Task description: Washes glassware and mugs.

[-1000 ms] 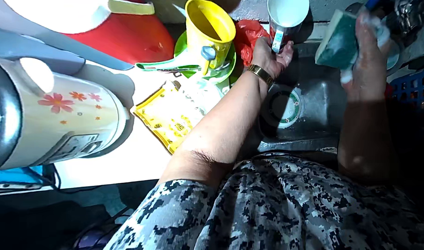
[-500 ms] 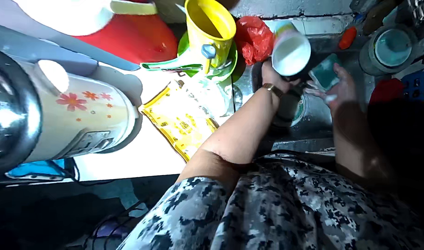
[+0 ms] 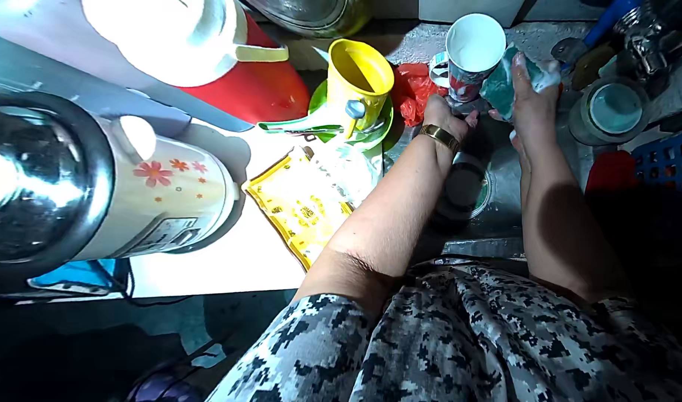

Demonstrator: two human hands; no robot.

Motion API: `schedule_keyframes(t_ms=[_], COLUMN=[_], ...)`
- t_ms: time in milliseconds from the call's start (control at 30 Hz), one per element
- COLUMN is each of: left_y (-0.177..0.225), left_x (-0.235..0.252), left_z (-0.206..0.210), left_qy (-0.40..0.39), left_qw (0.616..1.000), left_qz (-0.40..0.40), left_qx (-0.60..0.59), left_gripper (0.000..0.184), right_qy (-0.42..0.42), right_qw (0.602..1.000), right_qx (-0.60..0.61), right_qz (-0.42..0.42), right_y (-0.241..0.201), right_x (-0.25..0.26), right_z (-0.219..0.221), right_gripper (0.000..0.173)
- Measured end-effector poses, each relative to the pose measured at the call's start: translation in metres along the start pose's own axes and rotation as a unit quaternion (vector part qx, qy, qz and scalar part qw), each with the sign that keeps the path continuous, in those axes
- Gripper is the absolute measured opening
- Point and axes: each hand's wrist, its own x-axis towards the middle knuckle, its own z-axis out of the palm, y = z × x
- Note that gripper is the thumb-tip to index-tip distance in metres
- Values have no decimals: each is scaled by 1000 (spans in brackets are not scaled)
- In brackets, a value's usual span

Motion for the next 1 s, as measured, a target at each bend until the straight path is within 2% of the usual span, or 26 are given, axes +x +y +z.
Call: schedule_keyframes(t_ms=[167, 267, 400, 633, 800, 1000], left_y=[-3, -5, -4, -6, -3, 4], left_x=[-10, -24, -21, -23, -22, -21], left_z=[-5, -9, -10, -10, -9, -14], left_qy=[14, 19, 20, 3, -31, -21], left_qw=[998, 994, 996, 998, 996, 994], left_qz=[-31, -29, -13, 2, 26, 34], left_qx=[45, 101, 85, 68, 78, 105], left_gripper=[51, 58, 54, 55, 49, 53], right_qy=[4, 16, 3, 6, -32, -1], right_qw=[999, 997, 993, 992, 994, 992], right_qx=[7, 42, 82, 80, 73, 81], right_qz=[52, 64, 80, 92, 80, 95], right_y=[1, 8, 12, 9, 11, 16], right_x=[-4, -10, -15, -19, -21, -16], right_z=[-3, -9, -16, -22, -17, -14], right_gripper=[66, 52, 42, 48, 48, 45])
